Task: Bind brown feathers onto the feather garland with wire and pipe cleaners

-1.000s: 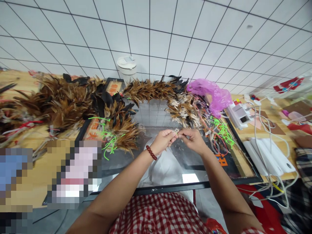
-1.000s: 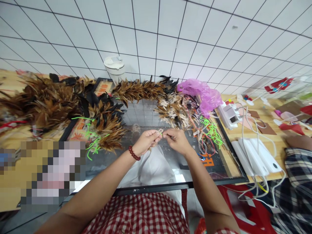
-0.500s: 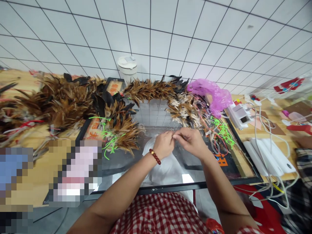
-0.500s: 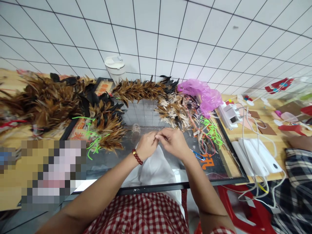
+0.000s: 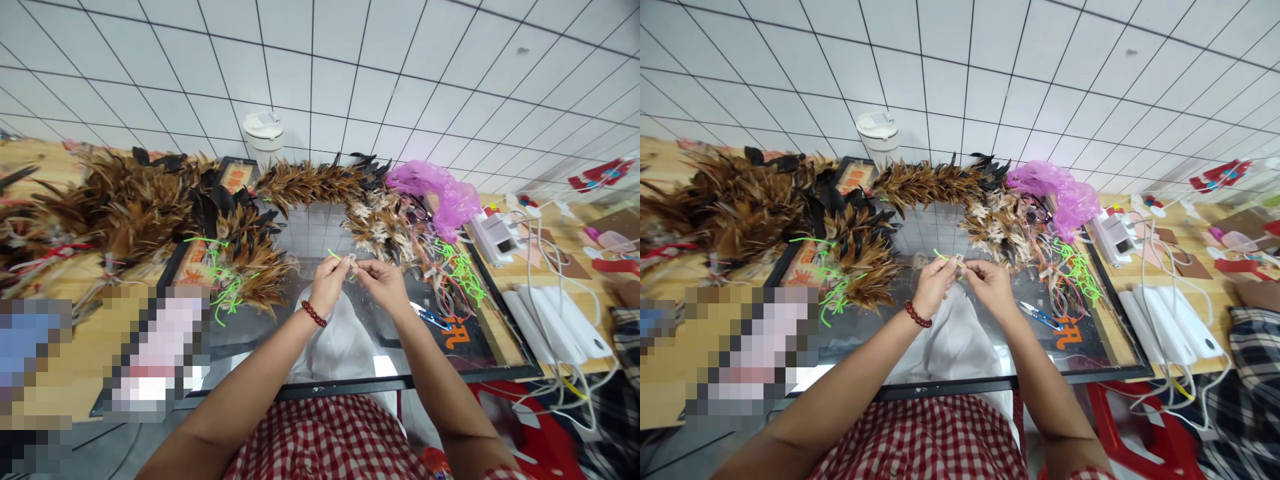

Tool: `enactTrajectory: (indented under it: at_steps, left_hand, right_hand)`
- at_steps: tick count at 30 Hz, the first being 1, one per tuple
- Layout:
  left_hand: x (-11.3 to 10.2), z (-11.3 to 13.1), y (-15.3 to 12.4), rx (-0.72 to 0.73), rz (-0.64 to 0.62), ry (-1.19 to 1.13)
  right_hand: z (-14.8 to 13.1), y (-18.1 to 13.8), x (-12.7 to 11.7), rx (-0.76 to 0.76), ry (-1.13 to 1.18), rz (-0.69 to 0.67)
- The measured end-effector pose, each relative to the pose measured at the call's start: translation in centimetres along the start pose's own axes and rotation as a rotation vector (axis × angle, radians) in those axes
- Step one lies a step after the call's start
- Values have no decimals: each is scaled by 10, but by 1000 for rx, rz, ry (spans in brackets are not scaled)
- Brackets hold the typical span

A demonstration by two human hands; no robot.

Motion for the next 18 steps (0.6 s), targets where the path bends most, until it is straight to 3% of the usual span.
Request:
enactTrajectory:
  at_steps: [5,11,14,18]
  left_hand:
    - [0,4,-1,-17,15,-76]
    - [19,7,-4,-55,-195,-241]
    - [27,7,-7,-73,-308,-252]
    - [38,6,-12,-104,-430,-258]
  right_hand:
    - [1,1,-4,86,51,-28]
    - [13,-1,-1,253,350,-64]
    - [11,0,-10,185,349,-25]
    - [-4,1,-23,-18,225,14]
Point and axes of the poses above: each hand's wrist, its own y-axis towards the middle knuckle, its own x-axis out of the palm, z = x × y, the point moved 10 cm from there along y, towards the middle knuckle, and after that the axes turned 9 degrees about y, right-handed, at the moved point
